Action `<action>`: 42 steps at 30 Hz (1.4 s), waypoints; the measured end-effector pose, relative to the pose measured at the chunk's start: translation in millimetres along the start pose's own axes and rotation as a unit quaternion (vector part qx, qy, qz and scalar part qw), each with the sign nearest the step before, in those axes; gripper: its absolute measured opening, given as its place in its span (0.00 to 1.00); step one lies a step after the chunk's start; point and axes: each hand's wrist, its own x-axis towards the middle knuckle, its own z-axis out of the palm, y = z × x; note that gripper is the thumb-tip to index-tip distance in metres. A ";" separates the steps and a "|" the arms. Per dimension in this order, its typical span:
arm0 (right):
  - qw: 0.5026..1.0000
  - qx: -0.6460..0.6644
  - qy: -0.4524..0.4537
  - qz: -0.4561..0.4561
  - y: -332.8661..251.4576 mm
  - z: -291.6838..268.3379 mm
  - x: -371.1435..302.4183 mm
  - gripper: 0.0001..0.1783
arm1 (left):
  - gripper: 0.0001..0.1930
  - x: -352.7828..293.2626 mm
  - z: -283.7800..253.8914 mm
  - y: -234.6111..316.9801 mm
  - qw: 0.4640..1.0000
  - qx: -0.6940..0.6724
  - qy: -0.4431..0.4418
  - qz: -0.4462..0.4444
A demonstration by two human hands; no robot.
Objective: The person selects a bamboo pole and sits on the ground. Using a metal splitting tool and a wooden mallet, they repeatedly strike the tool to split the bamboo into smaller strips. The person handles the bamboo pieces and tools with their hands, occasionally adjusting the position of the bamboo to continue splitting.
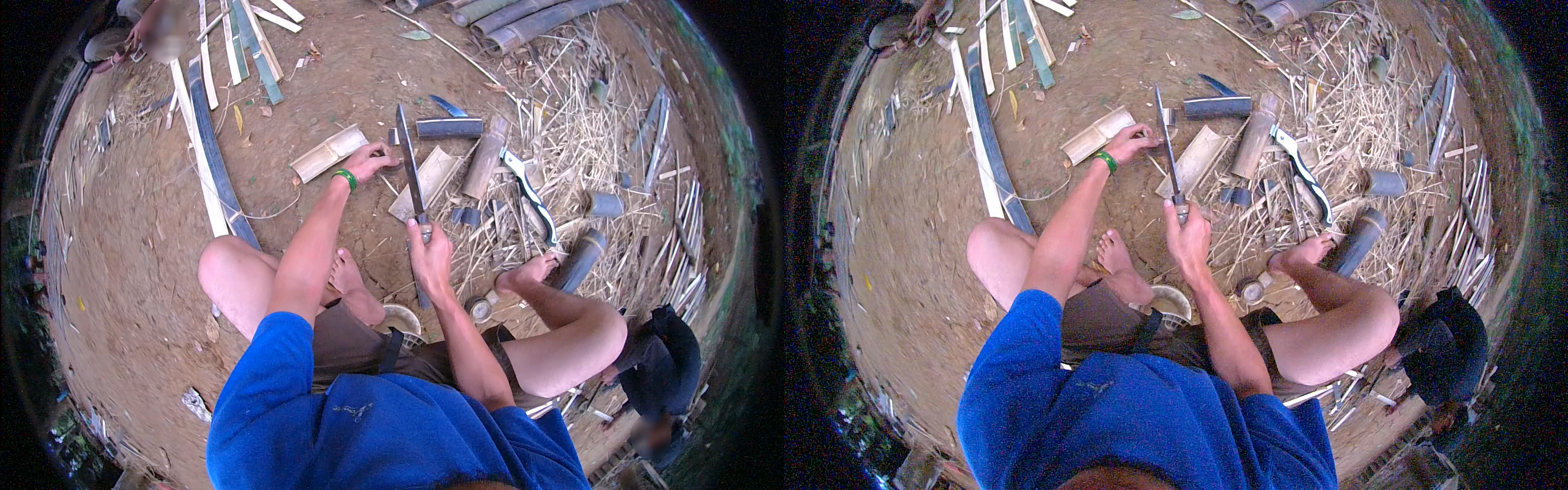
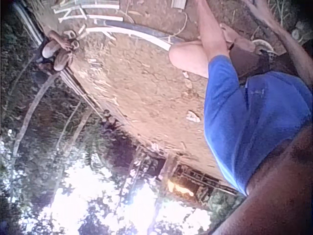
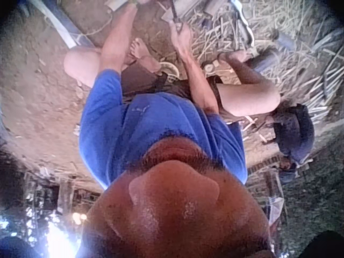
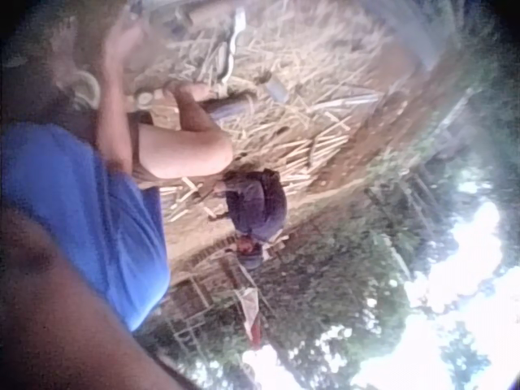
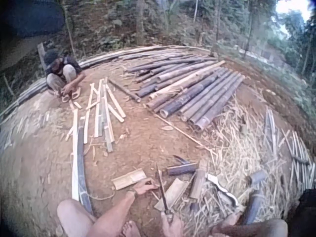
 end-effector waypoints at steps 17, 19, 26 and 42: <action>1.000 0.000 -0.022 -0.018 2.8 4.8 -3.6 0.29 | 0.11 7.2 6.4 -29.4 0.994 0.072 0.065 0.044; 0.999 0.002 -0.037 -0.008 2.1 3.3 -3.8 0.28 | 0.11 6.7 9.0 -26.2 0.992 0.099 0.068 0.023; 0.997 -0.035 -0.026 -0.057 7.2 7.0 -5.7 0.29 | 0.15 2.7 9.0 -26.3 0.995 0.048 0.087 0.003; 0.995 0.023 -0.099 -0.009 -3.3 6.8 10.8 0.33 | 0.33 -189.9 158.3 26.6 0.985 -0.006 0.172 0.027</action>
